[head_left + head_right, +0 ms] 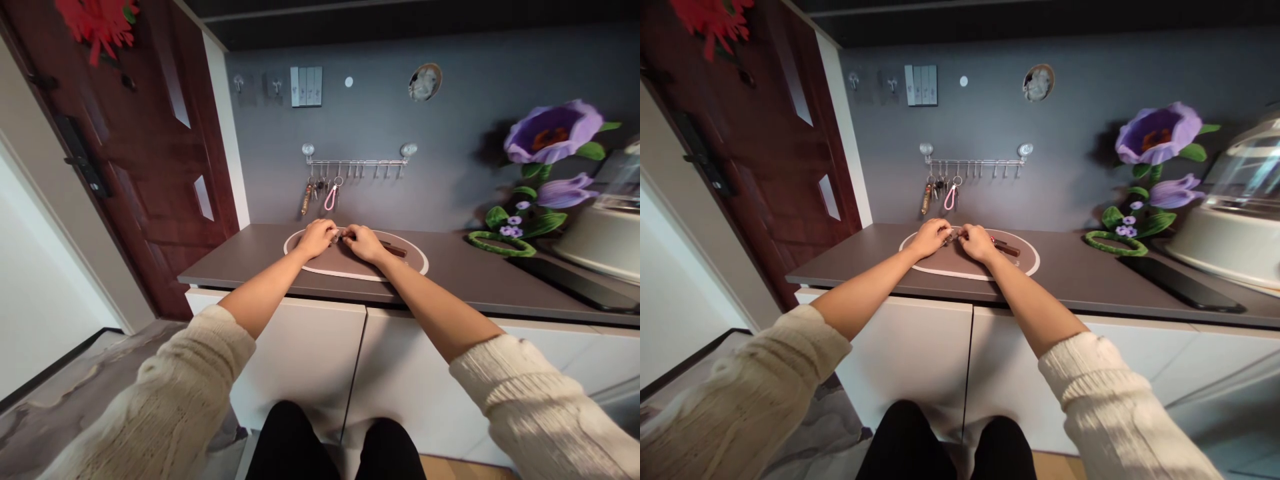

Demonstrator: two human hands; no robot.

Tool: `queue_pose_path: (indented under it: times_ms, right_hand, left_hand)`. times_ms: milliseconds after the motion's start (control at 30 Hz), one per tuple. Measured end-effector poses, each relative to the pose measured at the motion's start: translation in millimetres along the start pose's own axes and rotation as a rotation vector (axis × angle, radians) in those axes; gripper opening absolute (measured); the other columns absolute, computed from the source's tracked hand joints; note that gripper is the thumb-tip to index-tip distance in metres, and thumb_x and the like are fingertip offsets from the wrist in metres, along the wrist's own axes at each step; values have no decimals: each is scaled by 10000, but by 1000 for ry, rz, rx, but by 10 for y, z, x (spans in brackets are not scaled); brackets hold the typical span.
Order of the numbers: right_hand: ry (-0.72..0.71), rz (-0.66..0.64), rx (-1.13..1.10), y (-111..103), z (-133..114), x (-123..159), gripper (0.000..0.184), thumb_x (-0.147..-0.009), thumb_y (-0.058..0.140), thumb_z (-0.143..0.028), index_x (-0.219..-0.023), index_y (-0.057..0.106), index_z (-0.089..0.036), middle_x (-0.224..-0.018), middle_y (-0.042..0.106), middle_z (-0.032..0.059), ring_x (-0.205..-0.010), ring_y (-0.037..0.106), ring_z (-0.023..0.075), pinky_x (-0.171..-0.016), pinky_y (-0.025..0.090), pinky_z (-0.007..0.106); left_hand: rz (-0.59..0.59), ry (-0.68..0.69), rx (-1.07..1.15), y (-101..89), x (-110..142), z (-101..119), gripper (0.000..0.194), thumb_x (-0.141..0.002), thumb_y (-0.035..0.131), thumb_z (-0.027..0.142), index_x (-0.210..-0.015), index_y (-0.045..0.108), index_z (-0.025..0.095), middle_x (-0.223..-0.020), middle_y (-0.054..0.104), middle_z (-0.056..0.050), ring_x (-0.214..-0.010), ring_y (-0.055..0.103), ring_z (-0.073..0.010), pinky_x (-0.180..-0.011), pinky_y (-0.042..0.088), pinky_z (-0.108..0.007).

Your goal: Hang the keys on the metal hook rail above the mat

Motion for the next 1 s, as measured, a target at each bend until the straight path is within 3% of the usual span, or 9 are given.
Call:
queue_pose_path:
  times_ms: [233, 600, 800, 1000]
  right_hand:
    - [11, 20, -189, -17, -30, 4, 112, -736, 549, -226, -812, 604, -164, -836, 650, 38, -769, 566, 141, -753, 406, 265]
    - [-35, 23, -528, 19, 1, -43, 246, -721, 554, -390, -789, 583, -155, -782, 631, 34, -709, 550, 128, -737, 422, 282]
    - [-23, 18, -574, 20, 16, -44, 284, -710, 552, -440, -750, 562, -159, -715, 604, 21, -663, 519, 121, -684, 408, 265]
    - [-9, 44, -607, -11, 48, -50, 215, -715, 531, -379, -740, 525, -166, -703, 566, 5, -655, 499, 116, -674, 394, 260]
  left_hand:
    - [29, -116, 339, 1, 9, -88, 113, -782, 455, 181, -749, 553, 137, -678, 558, 10, -623, 470, -92, -607, 364, -211]
    - [68, -255, 768, 132, -16, -279, 89, -740, 534, 217, -750, 528, 129, -699, 578, 4, -669, 529, -89, -668, 405, -221]
    - [25, -313, 851, 187, 1, -279, 123, -711, 583, 237, -737, 528, 130, -686, 586, 5, -665, 539, -91, -688, 418, -237]
    - [15, -269, 809, 170, 2, -222, 106, -725, 561, 229, -743, 540, 126, -682, 584, 0, -659, 536, -95, -679, 421, -236]
Point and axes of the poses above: each hand's wrist, its own x-axis away from the middle knuckle, its own y-axis out of the palm, z = x × y, the point moved 8 cm from there along -x, towards the middle knuckle
